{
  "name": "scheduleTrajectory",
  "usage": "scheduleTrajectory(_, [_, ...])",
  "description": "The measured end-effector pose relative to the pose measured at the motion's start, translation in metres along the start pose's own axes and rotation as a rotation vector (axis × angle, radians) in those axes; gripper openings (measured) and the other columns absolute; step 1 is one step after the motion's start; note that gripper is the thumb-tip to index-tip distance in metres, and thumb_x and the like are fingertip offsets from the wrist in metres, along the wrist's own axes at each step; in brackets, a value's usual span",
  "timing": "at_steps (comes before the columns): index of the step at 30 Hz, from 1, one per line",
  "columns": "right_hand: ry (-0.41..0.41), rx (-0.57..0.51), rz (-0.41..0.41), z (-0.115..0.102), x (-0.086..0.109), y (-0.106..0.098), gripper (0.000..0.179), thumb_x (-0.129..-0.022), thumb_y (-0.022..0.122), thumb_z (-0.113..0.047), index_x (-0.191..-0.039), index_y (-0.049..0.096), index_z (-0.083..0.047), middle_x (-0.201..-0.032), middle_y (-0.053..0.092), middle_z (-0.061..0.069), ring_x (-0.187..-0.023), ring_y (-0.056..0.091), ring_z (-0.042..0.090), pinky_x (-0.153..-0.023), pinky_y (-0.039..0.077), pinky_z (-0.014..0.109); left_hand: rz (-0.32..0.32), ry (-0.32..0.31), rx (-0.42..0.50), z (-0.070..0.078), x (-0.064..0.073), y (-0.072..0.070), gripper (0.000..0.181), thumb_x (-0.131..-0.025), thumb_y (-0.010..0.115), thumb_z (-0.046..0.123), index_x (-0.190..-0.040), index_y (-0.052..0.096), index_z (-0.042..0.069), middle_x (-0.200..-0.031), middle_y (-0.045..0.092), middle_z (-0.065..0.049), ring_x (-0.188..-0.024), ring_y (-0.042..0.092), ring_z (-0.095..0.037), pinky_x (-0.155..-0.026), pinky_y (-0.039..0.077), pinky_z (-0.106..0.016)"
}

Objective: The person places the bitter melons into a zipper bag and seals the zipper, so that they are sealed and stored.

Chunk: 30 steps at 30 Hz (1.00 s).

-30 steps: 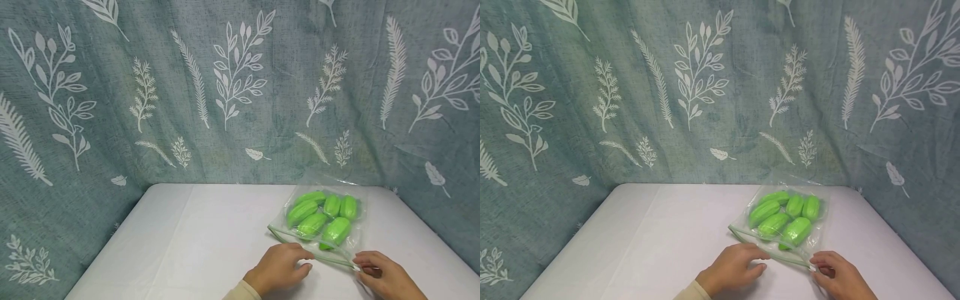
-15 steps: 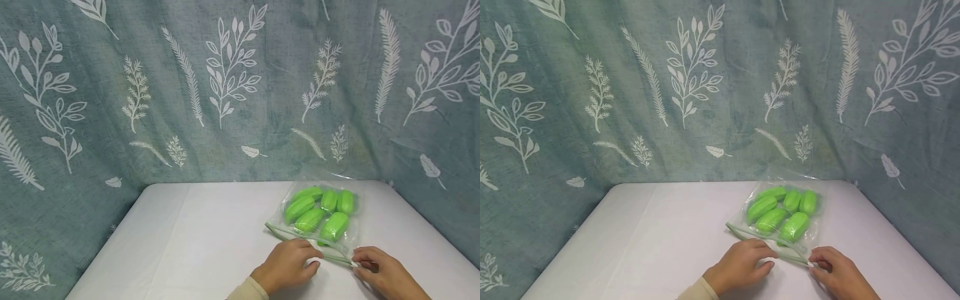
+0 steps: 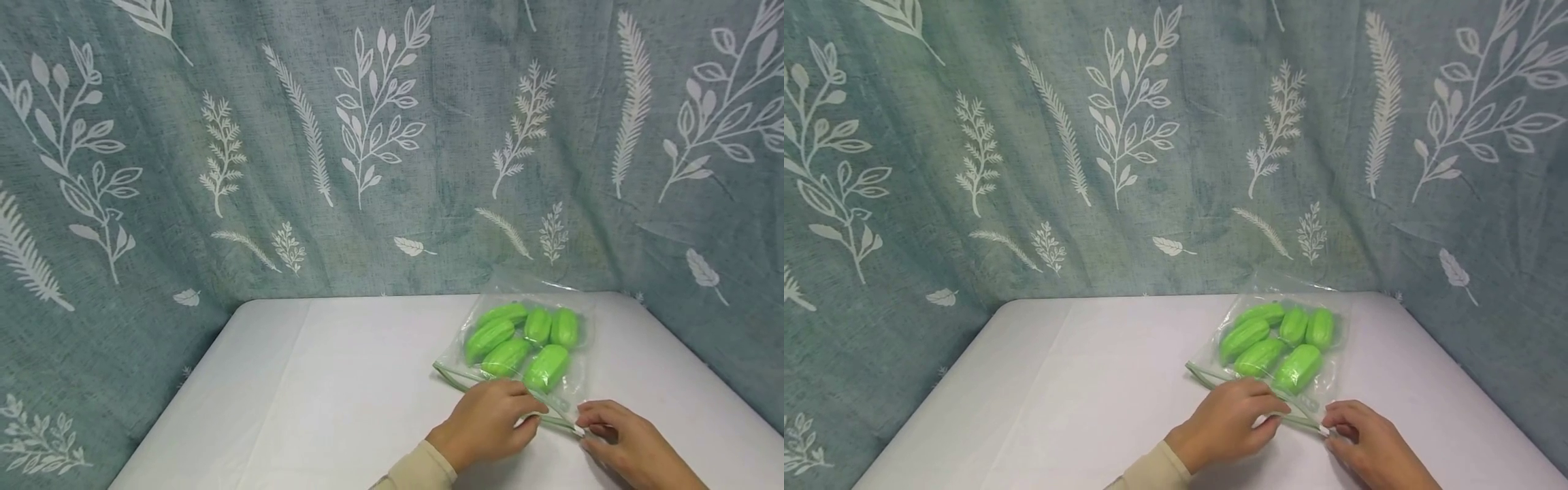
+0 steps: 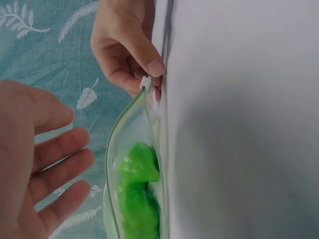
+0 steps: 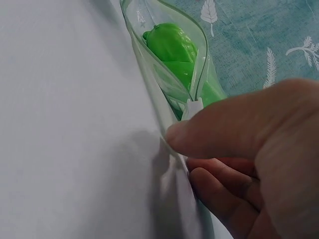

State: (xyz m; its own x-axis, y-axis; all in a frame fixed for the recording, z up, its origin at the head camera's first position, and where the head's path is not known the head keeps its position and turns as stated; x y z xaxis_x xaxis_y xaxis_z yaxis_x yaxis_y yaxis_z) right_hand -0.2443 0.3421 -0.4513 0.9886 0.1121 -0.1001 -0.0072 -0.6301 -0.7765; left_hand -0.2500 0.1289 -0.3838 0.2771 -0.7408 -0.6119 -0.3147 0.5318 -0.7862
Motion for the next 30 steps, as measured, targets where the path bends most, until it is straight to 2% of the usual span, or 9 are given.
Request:
scheduleTrajectory(3, [0.004,0.003,0.013,-0.001,0.000,-0.001,0.023,-0.081,0.080,-0.010,-0.101,0.069,-0.008,-0.125,0.062,0.015,-0.097,0.065,0.004,-0.080,0.054,0.021,0.014,0.010,-0.009,0.001,-0.006,-0.001,0.016,-0.090,0.070,0.022,-0.103,0.079,0.026,-0.092,0.068,0.016,-0.083,0.057,0.006,-0.076,0.044,-0.008])
scheduleTrajectory(9, [-0.001,0.004,0.004,-0.001,-0.001,-0.001,0.021,-0.084,0.077,-0.007,-0.103,0.070,-0.005,-0.124,0.062,0.017,-0.099,0.066,0.012,-0.079,0.055,0.024,0.033,0.033,-0.004,0.004,-0.017,0.002,0.016,-0.090,0.070,0.021,-0.103,0.079,0.025,-0.092,0.068,0.015,-0.082,0.055,0.007,-0.075,0.041,-0.006])
scheduleTrajectory(15, [-0.009,0.008,0.019,-0.001,0.001,-0.003,0.020,-0.086,0.076,-0.008,-0.106,0.071,-0.005,-0.123,0.063,0.015,-0.093,0.066,0.004,-0.075,0.055,0.021,-0.009,0.025,-0.036,0.005,-0.026,0.015,0.016,-0.090,0.071,0.025,-0.104,0.079,0.027,-0.096,0.068,0.015,-0.088,0.056,0.004,-0.079,0.042,-0.007])
scheduleTrajectory(19, [-0.056,0.021,0.069,-0.002,0.003,-0.003,0.020,-0.086,0.078,-0.010,-0.105,0.073,-0.006,-0.119,0.065,0.016,-0.088,0.066,0.003,-0.072,0.055,0.023,-0.047,0.009,-0.071,0.004,-0.027,0.023,0.017,-0.089,0.072,0.028,-0.104,0.079,0.029,-0.097,0.069,0.016,-0.089,0.059,0.004,-0.080,0.044,-0.008])
scheduleTrajectory(22, [-0.054,0.007,0.084,-0.002,0.004,-0.002,0.021,-0.086,0.078,-0.010,-0.106,0.074,-0.006,-0.118,0.066,0.016,-0.085,0.065,0.000,-0.070,0.055,0.023,-0.068,0.005,-0.093,0.003,-0.026,0.027,0.018,-0.088,0.073,0.030,-0.105,0.079,0.030,-0.097,0.069,0.017,-0.089,0.061,0.005,-0.078,0.044,-0.008])
scheduleTrajectory(25, [0.000,-0.014,0.058,0.001,0.002,-0.002,0.024,-0.087,0.077,-0.009,-0.110,0.072,-0.004,-0.118,0.067,0.015,-0.088,0.066,0.004,-0.072,0.056,0.024,-0.065,0.008,-0.098,0.002,-0.025,0.029,0.018,-0.087,0.074,0.030,-0.104,0.079,0.030,-0.097,0.069,0.016,-0.088,0.061,0.004,-0.077,0.045,-0.008])
scheduleTrajectory(30, [0.151,-0.043,0.006,0.004,-0.003,-0.003,0.029,-0.088,0.075,-0.010,-0.115,0.068,-0.002,-0.113,0.069,0.010,-0.100,0.069,0.024,-0.078,0.057,0.033,-0.058,0.014,-0.096,0.001,-0.025,0.033,0.018,-0.086,0.074,0.031,-0.104,0.079,0.030,-0.097,0.070,0.017,-0.088,0.061,0.002,-0.076,0.045,-0.009])
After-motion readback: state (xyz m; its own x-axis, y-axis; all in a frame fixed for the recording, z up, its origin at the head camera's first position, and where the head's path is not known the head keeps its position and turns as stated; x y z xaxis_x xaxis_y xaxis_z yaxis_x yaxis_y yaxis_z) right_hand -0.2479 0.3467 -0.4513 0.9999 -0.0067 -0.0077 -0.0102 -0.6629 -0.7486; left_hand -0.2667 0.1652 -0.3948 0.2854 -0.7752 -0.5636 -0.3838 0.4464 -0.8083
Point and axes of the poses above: each hand's wrist, its own x-axis away from the middle knuckle, its own y-axis out of the palm, z = x × y, the point moved 6 cm from there along -x, towards the middle knuckle
